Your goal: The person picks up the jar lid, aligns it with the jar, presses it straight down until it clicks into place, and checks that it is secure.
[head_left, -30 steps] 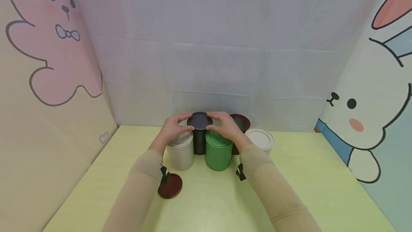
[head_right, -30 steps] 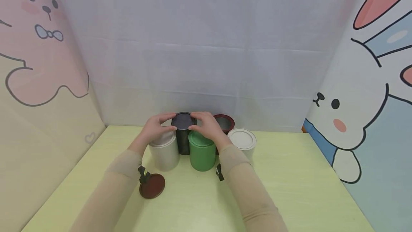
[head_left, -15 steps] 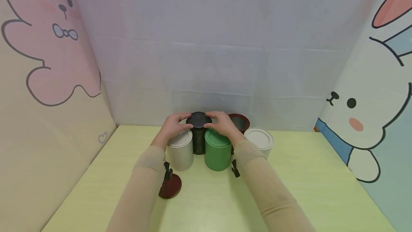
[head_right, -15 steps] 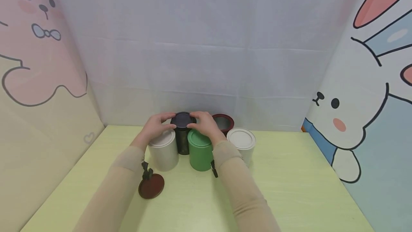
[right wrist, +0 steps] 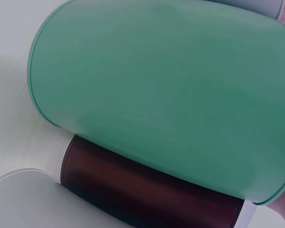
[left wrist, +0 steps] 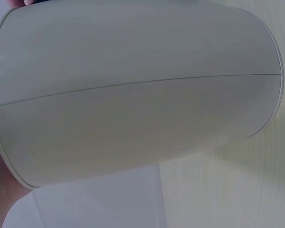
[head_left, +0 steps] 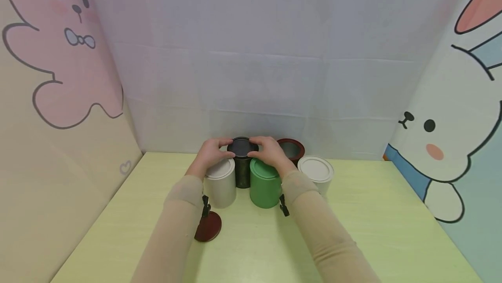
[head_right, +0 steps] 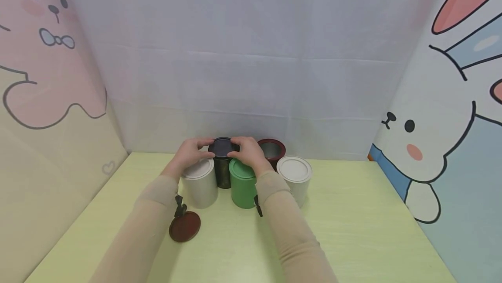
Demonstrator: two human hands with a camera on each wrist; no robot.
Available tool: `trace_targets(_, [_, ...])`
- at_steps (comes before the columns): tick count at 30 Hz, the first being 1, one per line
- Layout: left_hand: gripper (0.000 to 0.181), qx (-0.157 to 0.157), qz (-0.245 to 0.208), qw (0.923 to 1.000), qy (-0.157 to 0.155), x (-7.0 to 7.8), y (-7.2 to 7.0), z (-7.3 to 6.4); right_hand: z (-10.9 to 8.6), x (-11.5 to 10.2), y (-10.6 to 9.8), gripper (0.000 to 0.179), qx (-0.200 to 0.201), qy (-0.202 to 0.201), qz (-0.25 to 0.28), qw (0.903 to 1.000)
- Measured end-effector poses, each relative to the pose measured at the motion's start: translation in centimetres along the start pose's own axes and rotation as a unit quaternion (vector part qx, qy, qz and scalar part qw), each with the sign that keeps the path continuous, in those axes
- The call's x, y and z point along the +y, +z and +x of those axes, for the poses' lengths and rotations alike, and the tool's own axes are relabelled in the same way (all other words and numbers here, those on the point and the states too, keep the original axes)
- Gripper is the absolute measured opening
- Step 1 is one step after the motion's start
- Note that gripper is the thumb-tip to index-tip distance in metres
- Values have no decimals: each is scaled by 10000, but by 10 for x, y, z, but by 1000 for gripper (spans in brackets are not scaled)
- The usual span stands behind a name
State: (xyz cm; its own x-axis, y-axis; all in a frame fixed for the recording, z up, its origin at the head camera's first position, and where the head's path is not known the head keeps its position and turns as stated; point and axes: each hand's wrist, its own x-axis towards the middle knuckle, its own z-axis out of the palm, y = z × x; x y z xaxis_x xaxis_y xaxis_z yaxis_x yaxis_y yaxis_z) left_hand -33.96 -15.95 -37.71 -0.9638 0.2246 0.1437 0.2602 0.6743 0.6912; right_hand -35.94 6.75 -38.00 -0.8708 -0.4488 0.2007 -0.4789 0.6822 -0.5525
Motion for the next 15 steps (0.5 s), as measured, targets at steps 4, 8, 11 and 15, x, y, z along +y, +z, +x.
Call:
trace_targets(4, [53,-97,-27,9999,-130,3,-1,-1,0,-1,0,56,-23,-35,-110,9999])
trace_targets(8, [53,-262,4,9995,-189,6,-2,-2,-1,-2,-1,55,-92,-62,-307,9995])
trace_targets(11, [52,-315,-4,9993,-184,7,-3,-3,-2,-3,-1,54,-143,-33,-337,9993])
trace_targets(15, [50,-264,7,9996,-119,7,-3,-4,-3,-4,-2,52,-163,-18,-268,9995])
